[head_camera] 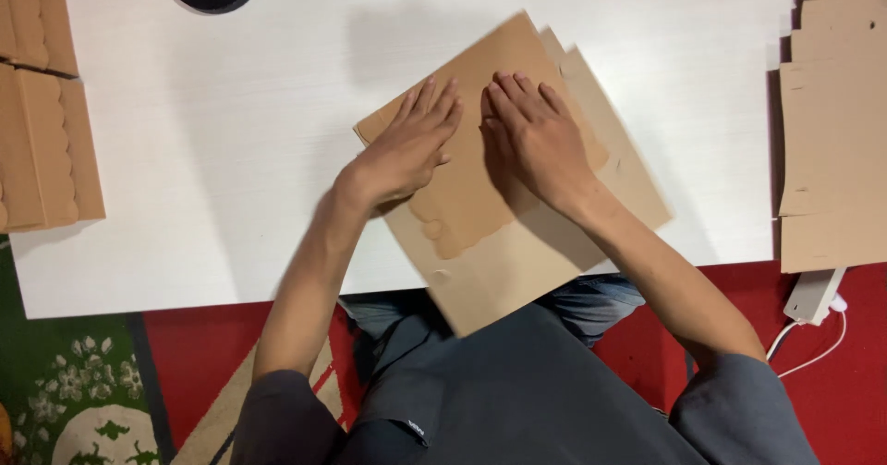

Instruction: Folding flat cardboard sheets into boxes

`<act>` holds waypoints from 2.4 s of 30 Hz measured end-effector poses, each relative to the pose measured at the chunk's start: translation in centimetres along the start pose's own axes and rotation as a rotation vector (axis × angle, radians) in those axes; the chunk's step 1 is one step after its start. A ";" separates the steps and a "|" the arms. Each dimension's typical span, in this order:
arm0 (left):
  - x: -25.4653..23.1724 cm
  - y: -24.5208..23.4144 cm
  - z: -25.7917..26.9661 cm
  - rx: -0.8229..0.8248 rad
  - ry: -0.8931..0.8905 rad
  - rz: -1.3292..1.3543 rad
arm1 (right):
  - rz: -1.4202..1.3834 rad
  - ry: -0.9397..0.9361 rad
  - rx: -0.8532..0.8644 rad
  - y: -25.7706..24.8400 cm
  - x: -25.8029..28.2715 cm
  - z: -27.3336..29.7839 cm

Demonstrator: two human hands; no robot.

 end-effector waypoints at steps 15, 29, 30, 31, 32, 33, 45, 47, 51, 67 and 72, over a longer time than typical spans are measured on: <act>-4.6 -1.4 1.1 -0.111 -0.200 0.019 | -0.072 -0.053 -0.018 2.0 -1.2 -1.2; 0.6 -1.6 -1.1 -0.174 -0.551 -0.229 | 0.113 -0.081 0.068 -1.6 7.5 2.3; 0.0 -2.4 -0.9 -0.174 -0.551 -0.229 | 0.112 -0.081 0.068 -2.0 7.2 2.0; -0.8 -3.0 -0.7 -0.133 -0.500 -0.129 | -0.049 -0.178 0.023 -2.5 7.0 1.9; -1.6 -3.6 -0.6 -0.093 -0.448 -0.029 | -0.210 -0.274 -0.023 -3.0 6.8 1.8; -1.6 -3.7 -0.4 -0.088 -0.450 -0.026 | -0.213 -0.273 -0.019 -3.5 5.6 1.5; -1.9 -2.5 -1.7 -0.535 0.118 -0.408 | -0.104 -0.154 -0.190 -0.3 1.2 1.7; -4.4 -1.7 -0.2 -0.445 -0.196 -0.381 | 0.117 0.026 -0.188 0.0 2.8 1.5; -4.8 0.4 2.0 -0.443 -0.318 -0.385 | 0.228 0.096 -0.216 1.1 4.7 1.4; -1.7 -2.0 0.3 -0.261 -0.270 -0.205 | 0.078 0.063 -0.050 1.2 2.7 5.0; -5.9 3.9 -0.3 -0.324 -0.532 -0.438 | 0.114 0.176 -0.029 1.0 -0.6 4.1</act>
Point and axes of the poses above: each hand's wrist, its own z-axis away from the middle knuckle, its own y-axis out of the palm, x = y × z, the point moved 1 cm from there along -z, towards the middle knuckle, and after that the axes turned 3 degrees about -z, right-handed, at the moved point
